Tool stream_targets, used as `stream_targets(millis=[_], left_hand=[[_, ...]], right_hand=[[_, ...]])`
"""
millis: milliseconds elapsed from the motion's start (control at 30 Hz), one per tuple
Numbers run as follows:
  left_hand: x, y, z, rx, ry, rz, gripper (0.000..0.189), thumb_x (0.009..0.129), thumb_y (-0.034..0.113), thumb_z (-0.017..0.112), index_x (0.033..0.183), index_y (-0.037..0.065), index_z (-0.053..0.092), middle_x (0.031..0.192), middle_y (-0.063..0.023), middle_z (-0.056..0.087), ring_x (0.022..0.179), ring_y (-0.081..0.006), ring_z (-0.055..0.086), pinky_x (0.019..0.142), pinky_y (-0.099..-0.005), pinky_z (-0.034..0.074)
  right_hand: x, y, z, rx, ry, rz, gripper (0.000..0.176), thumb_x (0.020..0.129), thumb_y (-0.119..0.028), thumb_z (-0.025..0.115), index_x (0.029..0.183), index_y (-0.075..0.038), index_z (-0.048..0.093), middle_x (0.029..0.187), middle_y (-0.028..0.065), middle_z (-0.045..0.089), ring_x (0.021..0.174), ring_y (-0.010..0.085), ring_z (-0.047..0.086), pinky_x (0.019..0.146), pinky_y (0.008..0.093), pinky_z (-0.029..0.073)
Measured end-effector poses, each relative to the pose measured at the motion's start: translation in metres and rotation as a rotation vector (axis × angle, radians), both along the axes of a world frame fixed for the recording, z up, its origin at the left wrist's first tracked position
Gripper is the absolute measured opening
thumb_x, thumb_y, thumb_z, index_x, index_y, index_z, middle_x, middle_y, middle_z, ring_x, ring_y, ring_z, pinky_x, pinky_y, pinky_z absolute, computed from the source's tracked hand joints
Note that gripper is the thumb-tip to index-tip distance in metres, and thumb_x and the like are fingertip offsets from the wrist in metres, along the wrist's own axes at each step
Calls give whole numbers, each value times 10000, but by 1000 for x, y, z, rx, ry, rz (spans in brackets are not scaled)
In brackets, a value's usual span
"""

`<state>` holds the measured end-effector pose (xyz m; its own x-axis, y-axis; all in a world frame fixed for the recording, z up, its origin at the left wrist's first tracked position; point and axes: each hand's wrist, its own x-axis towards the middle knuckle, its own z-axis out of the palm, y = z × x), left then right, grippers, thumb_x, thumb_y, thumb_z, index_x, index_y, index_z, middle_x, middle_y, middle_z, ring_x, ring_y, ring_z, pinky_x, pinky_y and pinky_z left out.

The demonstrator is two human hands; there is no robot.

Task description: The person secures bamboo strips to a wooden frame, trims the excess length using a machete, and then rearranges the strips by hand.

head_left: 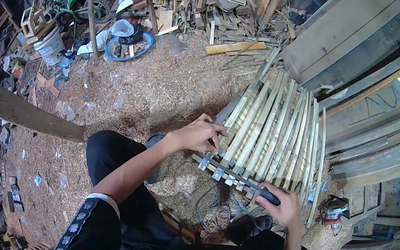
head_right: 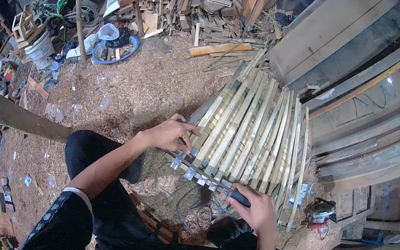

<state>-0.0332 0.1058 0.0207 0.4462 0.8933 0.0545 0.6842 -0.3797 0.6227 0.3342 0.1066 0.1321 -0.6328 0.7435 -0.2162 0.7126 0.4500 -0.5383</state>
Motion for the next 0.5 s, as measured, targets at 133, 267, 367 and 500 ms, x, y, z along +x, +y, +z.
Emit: stream_targets(millis=[133, 267, 367, 500], left_hand=[[1, 0, -1, 60, -20, 1, 102, 795, 230, 836, 894, 214, 849, 1349, 26, 666, 1151, -179, 630, 1099, -443, 340], [3, 2, 2, 54, 11, -5, 112, 781, 230, 845, 890, 202, 847, 1345, 41, 669, 1116, -167, 633, 1068, -421, 341], [1, 0, 5, 30, 41, 13, 112, 782, 233, 839, 889, 205, 850, 1336, 41, 670, 1100, -160, 633, 1065, -413, 335], [4, 0, 7, 16, 34, 10, 99, 793, 240, 828, 885, 216, 854, 1328, 42, 671, 1086, -156, 635, 1056, -411, 330]], right_hand=[[2, 0, -12, 50, 38, -15, 419, 858, -374, 826, 1176, -107, 771, 1020, 152, 780, 885, 343, 763, 813, 413, 599], [2, 0, -16, 27, 17, -21, 430, 858, -379, 826, 1194, -117, 770, 1030, 150, 781, 889, 337, 765, 813, 415, 599], [1, -2, -1, 76, -5, 20, 444, 861, -383, 824, 1220, -129, 763, 1043, 150, 781, 889, 339, 765, 815, 413, 602], [3, -2, -1, 75, -57, 37, 439, 887, -406, 793, 1239, -148, 755, 1061, 138, 782, 904, 332, 765, 824, 411, 608]])
